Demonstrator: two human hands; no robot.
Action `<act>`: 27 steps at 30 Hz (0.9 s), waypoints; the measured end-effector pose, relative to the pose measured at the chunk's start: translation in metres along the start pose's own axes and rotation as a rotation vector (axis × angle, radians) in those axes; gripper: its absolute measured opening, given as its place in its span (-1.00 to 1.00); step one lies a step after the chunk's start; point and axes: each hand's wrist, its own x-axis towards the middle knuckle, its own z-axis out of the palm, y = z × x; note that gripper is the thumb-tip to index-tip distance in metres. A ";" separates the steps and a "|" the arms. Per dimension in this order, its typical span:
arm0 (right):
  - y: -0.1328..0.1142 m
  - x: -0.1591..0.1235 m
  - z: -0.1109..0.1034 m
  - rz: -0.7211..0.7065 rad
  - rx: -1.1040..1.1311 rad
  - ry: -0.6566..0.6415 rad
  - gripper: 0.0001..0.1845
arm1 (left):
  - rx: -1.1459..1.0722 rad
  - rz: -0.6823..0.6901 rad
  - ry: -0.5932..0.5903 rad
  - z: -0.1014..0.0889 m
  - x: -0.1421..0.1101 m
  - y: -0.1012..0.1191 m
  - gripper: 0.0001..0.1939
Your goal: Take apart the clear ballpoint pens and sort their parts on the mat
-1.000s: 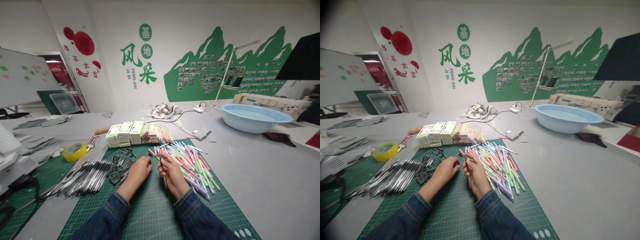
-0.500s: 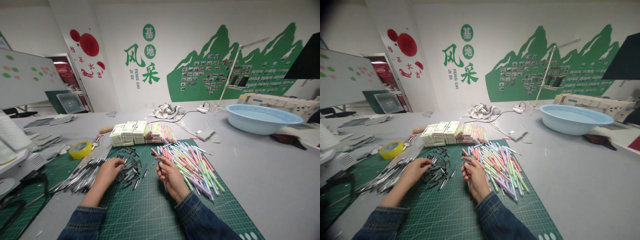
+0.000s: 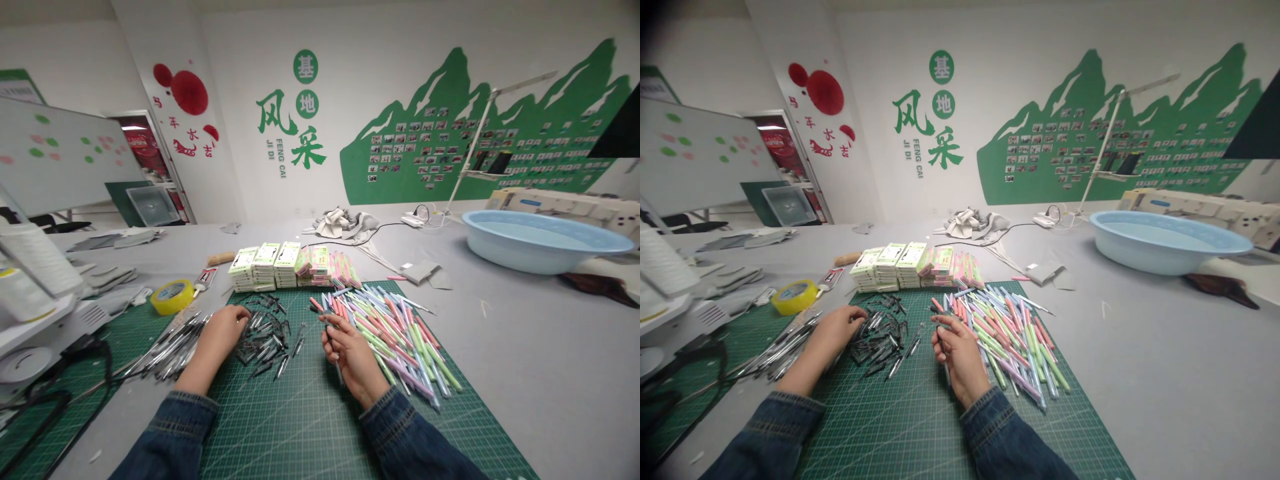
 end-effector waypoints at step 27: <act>-0.003 -0.002 0.001 -0.005 0.029 -0.016 -0.64 | 0.023 -0.170 -0.138 -0.012 0.082 -0.022 -0.72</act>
